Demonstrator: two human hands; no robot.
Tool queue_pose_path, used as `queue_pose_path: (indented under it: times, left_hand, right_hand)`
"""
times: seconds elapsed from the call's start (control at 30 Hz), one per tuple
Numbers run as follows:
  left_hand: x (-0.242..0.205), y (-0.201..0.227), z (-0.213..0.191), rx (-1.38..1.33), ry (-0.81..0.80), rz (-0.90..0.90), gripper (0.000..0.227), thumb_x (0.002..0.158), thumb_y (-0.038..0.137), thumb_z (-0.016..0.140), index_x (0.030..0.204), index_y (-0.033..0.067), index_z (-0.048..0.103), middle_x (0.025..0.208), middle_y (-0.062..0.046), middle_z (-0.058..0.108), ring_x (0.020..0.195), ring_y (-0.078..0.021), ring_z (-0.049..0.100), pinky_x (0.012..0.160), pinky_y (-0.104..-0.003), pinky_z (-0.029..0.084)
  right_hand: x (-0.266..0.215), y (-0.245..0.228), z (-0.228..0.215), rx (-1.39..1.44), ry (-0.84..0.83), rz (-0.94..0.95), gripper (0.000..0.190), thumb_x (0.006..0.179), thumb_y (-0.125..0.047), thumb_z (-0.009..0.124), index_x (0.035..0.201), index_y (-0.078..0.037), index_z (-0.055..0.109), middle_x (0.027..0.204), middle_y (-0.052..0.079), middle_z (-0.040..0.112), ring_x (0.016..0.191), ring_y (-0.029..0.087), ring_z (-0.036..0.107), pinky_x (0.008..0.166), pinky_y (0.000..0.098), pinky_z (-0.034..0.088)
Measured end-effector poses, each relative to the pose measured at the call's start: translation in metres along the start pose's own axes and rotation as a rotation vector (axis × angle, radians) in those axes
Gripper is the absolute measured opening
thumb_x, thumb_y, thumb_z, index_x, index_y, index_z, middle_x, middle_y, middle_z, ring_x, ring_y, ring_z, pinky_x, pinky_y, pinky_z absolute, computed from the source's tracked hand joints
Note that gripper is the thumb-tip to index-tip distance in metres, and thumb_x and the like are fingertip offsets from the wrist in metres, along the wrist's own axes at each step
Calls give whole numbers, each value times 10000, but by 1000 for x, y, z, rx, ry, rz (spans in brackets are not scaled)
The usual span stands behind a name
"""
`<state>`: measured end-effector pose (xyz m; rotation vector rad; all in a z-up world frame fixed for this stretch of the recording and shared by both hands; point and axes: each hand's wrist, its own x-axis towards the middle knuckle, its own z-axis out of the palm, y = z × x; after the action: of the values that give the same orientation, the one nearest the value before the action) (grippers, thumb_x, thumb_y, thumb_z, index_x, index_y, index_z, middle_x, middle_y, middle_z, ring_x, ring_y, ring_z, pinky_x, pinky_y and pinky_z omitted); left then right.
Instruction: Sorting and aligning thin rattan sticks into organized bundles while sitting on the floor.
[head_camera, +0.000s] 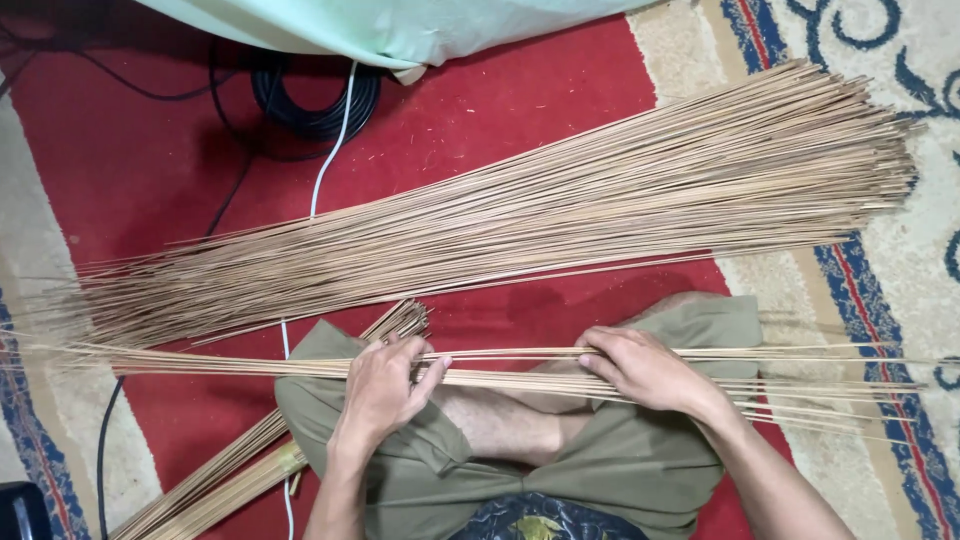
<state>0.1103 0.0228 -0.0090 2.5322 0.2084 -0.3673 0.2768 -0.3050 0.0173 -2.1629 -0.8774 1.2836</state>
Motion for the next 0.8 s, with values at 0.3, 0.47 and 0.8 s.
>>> queue_pose_path:
  times: [0.3,0.47,0.8]
  left_hand:
    - [-24,25,-16,-113,-70,-180,344,882,416,710,895,73,732,707,-51,728,466,-146,579,466,-329,536]
    - [-31,26,-10,-98,31,-128,328,859,413,718,831,87,738,655,-31,710,454,-140,550,483,-321,495]
    - [39,16,-19,-185,65,-72,269,851,432,750,867,166,714,808,-100,751,869,-365,748,737,-479,581]
  right_hand:
    - [-19,-7,1,110,123,142,172,920,-278,655,993,-141,729,843,-17,801,652,129,682,662,337,539]
    - [-29,-6,14,36,59,194,409,787,-464,766,1069,-173,708,878,-29,799,717,120,720,705,338,567]
    - [6,23,-14,-335,270,120,332,746,-228,788,1060,-202,684,953,2,746,973,284,756,871,420,582]
